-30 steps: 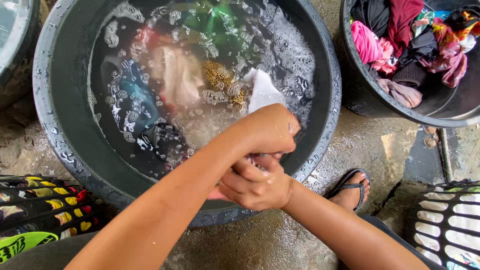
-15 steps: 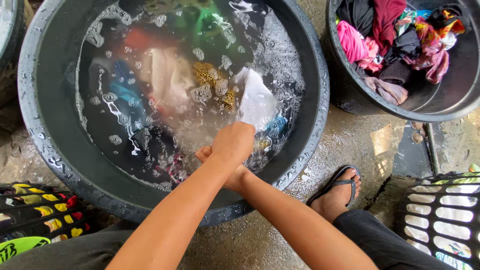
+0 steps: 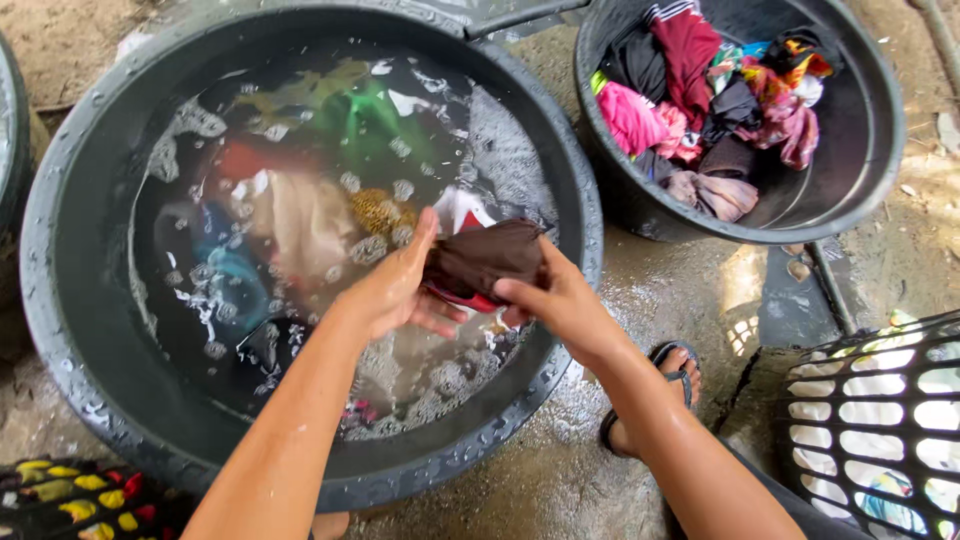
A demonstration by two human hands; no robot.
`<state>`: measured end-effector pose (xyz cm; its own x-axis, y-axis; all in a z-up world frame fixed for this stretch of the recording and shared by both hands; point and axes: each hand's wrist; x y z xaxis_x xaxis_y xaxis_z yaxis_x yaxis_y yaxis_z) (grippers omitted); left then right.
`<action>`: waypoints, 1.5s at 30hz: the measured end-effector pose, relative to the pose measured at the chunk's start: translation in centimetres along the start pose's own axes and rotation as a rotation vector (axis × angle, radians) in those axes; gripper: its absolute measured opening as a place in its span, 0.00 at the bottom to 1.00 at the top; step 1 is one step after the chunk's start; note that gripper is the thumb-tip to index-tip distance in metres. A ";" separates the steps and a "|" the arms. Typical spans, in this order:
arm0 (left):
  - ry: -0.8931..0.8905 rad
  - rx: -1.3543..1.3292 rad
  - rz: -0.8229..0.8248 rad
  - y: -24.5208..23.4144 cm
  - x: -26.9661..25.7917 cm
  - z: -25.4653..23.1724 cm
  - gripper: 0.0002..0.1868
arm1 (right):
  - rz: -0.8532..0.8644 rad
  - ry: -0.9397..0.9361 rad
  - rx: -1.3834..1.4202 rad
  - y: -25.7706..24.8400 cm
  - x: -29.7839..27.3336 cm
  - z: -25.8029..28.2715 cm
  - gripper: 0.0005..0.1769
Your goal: The person washes clothes by hand in a basin of soapy water, scrubbing, wringing, and placing them into a basket.
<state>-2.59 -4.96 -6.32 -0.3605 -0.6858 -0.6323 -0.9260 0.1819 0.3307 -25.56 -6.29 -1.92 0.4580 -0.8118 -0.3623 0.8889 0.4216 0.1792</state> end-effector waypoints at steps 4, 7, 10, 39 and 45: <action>-0.069 0.201 -0.280 -1.1 3.1 3.5 0.46 | -0.113 0.022 0.311 -8.4 3.6 1.3 0.32; -0.060 0.632 -0.438 -3.7 4.2 6.0 0.41 | -0.135 -0.463 0.225 -17.3 6.4 6.0 0.29; -0.204 1.038 -0.611 -5.4 3.5 8.8 0.41 | -0.540 -0.356 0.491 -24.7 8.2 10.8 0.39; 0.126 -0.771 -0.171 -0.1 7.3 18.2 0.27 | -0.414 -0.615 -0.271 15.2 -1.1 -14.4 0.24; 0.174 -0.351 -0.330 -1.7 3.1 15.2 0.21 | -0.627 -0.345 -1.167 3.4 9.6 -14.0 0.31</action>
<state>-3.85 3.29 -19.48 -0.0038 -0.7795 -0.6264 -0.8830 -0.2914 0.3679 -18.27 -7.02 -17.60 0.1163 -0.9770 0.1787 0.5025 -0.0973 -0.8591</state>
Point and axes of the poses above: each hand's wrist, its own x-axis towards the middle knuckle, its own y-axis out of the palm, z = x × y, and after that the axes turned 7 degrees about x, right-handed
